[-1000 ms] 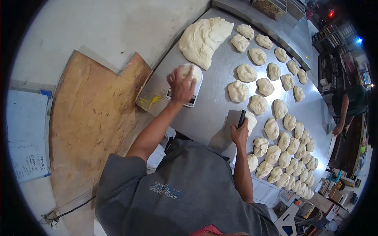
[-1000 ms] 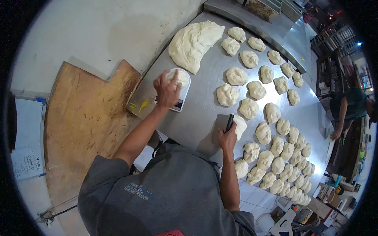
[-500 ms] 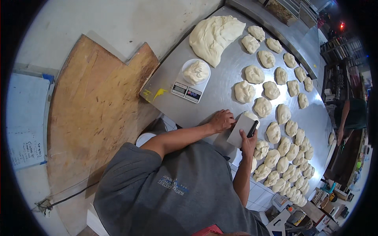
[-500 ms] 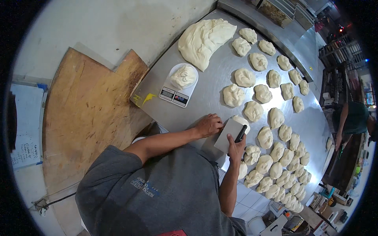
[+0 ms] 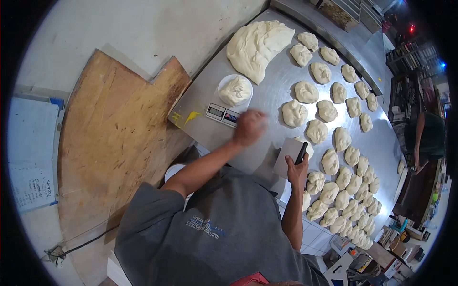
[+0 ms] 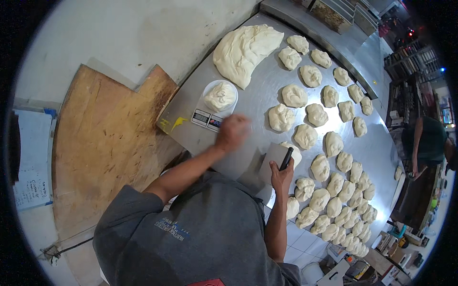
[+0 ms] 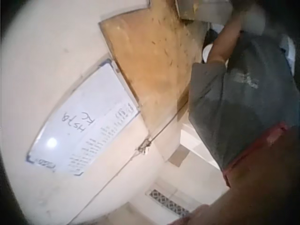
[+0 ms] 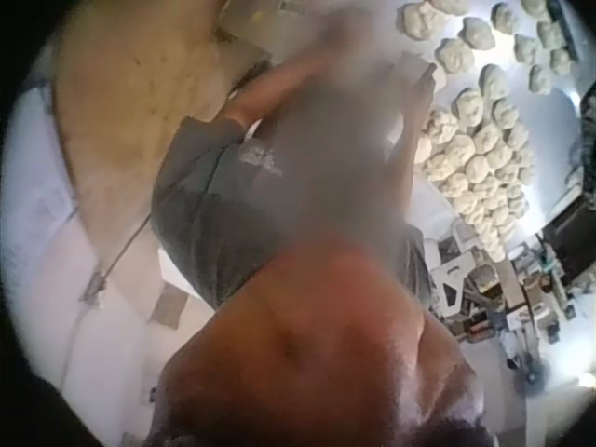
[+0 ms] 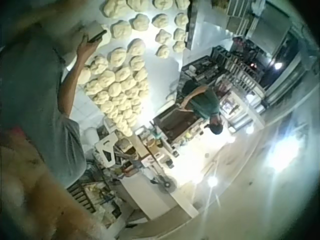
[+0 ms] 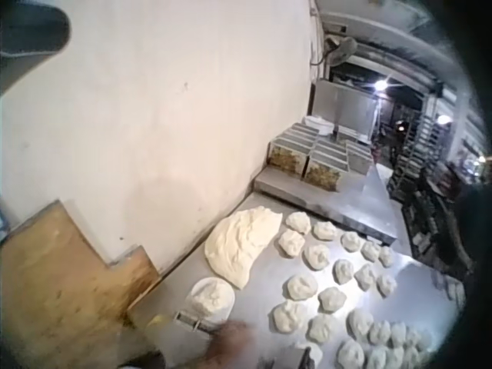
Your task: Portioning and shaping bread dough on a metal workbench in a bakery.
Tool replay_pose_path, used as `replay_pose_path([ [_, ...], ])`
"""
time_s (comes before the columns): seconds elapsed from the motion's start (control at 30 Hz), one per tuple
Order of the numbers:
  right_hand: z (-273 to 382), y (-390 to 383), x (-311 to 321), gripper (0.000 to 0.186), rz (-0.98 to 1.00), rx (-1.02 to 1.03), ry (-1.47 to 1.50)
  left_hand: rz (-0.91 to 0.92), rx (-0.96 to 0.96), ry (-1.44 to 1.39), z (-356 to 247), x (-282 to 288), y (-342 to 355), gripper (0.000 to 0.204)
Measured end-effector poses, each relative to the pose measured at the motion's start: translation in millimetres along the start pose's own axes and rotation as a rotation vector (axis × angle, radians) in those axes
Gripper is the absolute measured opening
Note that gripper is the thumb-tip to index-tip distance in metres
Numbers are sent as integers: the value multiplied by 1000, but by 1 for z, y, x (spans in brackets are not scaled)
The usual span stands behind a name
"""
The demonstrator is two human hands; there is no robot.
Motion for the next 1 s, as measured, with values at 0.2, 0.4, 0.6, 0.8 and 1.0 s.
replay_pose_path([
  [0.2,64,27,-37,52,28,252,124,-228,106,334,61,93,57,20],
  [0.4,149,68,-98,56,184,401,74,-150,88,258,68,90,56,17],
  [0.6,173,94,-142,50,147,401,-103,-171,108,174,70,96,55,14],
  [0.8,159,120,-157,49,160,499,-9,-227,91,2,27,108,41,12],
  [1.0,152,139,-108,48,216,414,159,141,96,-620,-45,74,10,18],
])
Point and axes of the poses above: each hand's wrist, its own y-axis towards the middle knuckle, its own x-axis out of the back of the hand, z = x × y, the point moved 4 cm from there along y, towards the middle knuckle, and after that the axes turned 4 degrees about z, right-handed, at the moved point
